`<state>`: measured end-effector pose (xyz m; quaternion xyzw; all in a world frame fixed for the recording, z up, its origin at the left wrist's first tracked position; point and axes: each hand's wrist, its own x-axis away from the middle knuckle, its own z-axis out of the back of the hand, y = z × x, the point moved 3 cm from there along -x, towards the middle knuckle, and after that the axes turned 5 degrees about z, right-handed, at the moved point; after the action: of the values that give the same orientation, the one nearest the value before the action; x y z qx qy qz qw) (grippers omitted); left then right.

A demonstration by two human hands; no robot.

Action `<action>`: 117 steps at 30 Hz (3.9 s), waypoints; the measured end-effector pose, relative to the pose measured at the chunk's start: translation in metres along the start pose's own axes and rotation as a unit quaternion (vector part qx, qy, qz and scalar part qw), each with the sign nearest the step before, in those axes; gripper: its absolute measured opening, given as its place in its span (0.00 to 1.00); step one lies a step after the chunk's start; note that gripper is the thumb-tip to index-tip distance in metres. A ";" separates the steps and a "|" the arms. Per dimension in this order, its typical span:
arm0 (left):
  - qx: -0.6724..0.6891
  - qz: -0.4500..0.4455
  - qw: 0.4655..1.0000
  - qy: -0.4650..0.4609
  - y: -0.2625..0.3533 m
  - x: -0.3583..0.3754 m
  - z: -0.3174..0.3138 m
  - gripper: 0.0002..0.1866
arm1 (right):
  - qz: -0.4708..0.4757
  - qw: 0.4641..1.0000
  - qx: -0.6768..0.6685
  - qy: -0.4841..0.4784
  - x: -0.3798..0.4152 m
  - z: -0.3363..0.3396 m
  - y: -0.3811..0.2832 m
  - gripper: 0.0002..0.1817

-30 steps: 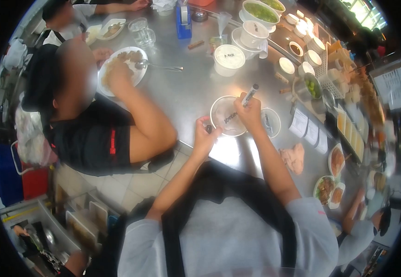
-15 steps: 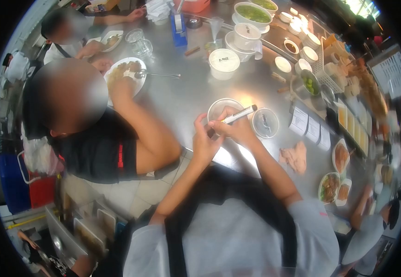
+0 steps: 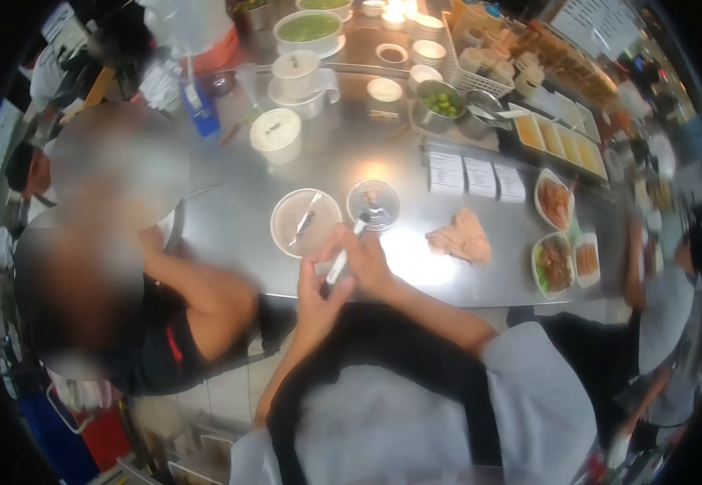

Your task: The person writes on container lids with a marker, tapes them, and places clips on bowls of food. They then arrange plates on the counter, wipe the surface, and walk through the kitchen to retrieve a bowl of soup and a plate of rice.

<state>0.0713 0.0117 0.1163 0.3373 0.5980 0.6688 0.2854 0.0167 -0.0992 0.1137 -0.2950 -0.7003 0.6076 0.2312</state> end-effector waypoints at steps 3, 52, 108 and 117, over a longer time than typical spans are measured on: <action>0.376 0.174 0.903 -0.110 -0.005 -0.003 -0.006 0.21 | 0.107 0.994 -0.010 0.014 -0.001 -0.001 -0.026 0.16; -0.551 -0.208 0.792 0.160 -0.042 -0.124 -0.005 0.32 | 0.182 0.828 0.478 0.227 0.030 0.180 0.072 0.07; -0.379 -0.186 0.892 0.161 0.046 -0.360 0.037 0.49 | -0.216 0.966 0.060 -0.132 -0.378 0.143 0.040 0.19; -0.347 -0.286 0.892 -0.053 0.050 -0.371 0.059 0.47 | -0.172 0.975 -0.120 -0.076 -0.298 0.104 0.076 0.18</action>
<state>0.3456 -0.2499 0.1289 0.0661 0.3824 0.7040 0.5948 0.1698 -0.3733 0.0324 -0.1487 -0.8239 0.4909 0.2410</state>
